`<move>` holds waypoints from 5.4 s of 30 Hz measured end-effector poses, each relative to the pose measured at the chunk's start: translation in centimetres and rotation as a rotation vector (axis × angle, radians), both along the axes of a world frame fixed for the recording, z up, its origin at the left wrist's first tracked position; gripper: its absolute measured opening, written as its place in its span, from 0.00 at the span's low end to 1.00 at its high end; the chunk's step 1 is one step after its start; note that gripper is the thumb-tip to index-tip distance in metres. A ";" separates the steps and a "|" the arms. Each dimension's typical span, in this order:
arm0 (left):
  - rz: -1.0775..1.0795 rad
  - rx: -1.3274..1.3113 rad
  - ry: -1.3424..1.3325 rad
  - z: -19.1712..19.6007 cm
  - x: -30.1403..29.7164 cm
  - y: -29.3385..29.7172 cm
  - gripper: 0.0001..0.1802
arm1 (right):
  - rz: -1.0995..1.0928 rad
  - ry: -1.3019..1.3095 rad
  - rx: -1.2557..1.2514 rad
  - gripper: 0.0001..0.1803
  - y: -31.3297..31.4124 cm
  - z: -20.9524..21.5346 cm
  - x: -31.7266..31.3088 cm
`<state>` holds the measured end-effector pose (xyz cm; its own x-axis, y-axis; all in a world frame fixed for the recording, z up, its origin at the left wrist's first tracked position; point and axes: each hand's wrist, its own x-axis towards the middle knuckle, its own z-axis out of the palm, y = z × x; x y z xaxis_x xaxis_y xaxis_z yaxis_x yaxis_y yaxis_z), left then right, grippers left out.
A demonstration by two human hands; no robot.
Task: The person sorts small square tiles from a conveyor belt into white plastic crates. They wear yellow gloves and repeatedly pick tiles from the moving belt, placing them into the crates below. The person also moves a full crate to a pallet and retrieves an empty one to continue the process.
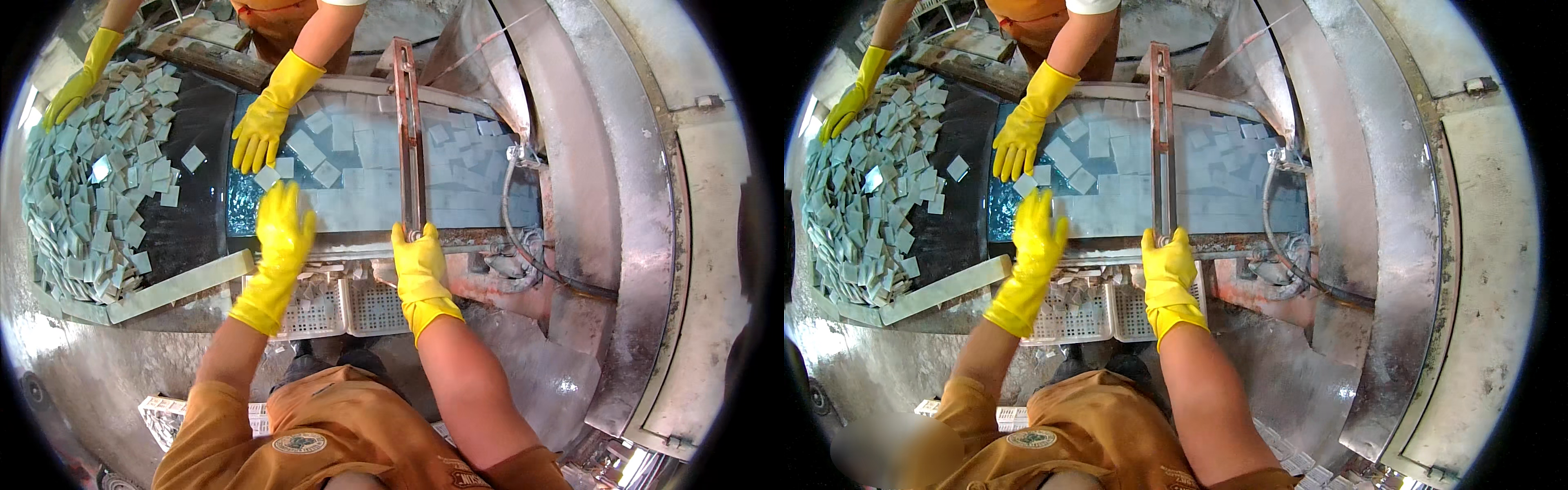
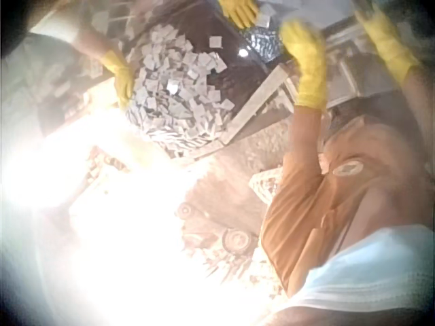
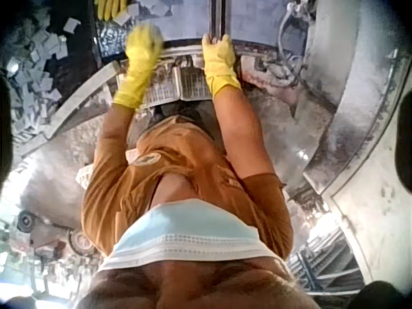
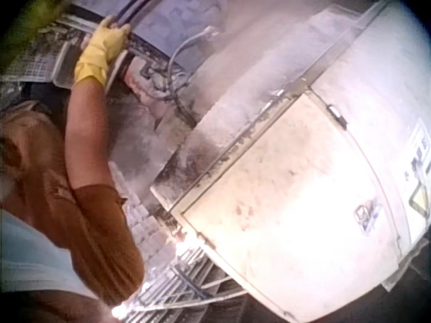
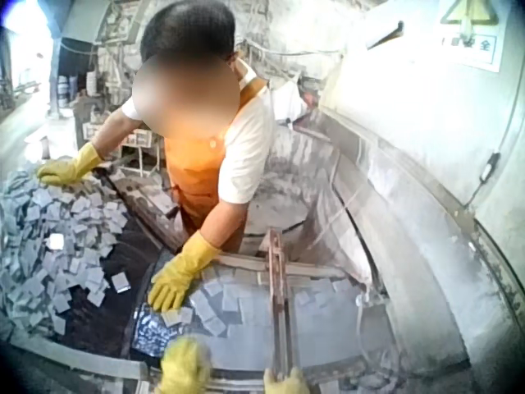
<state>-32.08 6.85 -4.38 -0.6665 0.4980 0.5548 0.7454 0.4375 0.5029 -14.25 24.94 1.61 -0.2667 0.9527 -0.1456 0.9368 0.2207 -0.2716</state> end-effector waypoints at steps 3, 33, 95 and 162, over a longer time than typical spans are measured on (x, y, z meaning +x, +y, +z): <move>0.066 -0.076 0.089 -0.5 -6.5 -0.7 0.34 | -0.006 -0.004 -0.009 0.39 0.2 0.3 -0.2; -0.226 -0.236 -0.198 -1.9 1.6 0.6 0.29 | 0.030 0.069 -0.012 0.37 -0.1 0.9 -0.3; 1.175 -1.020 -0.073 4.8 -18.2 -33.3 0.60 | 0.011 0.060 -0.007 0.40 1.7 -2.3 1.9; 0.225 -0.466 -0.102 -3.1 -1.6 -0.3 0.53 | 0.058 0.034 0.033 0.41 0.6 -0.6 -0.1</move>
<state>-33.68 6.58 -7.50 -0.8243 0.5149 0.2352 0.5649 0.7753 0.2824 -14.38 25.54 1.01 -0.3263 0.9395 -0.1043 0.9124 0.2842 -0.2945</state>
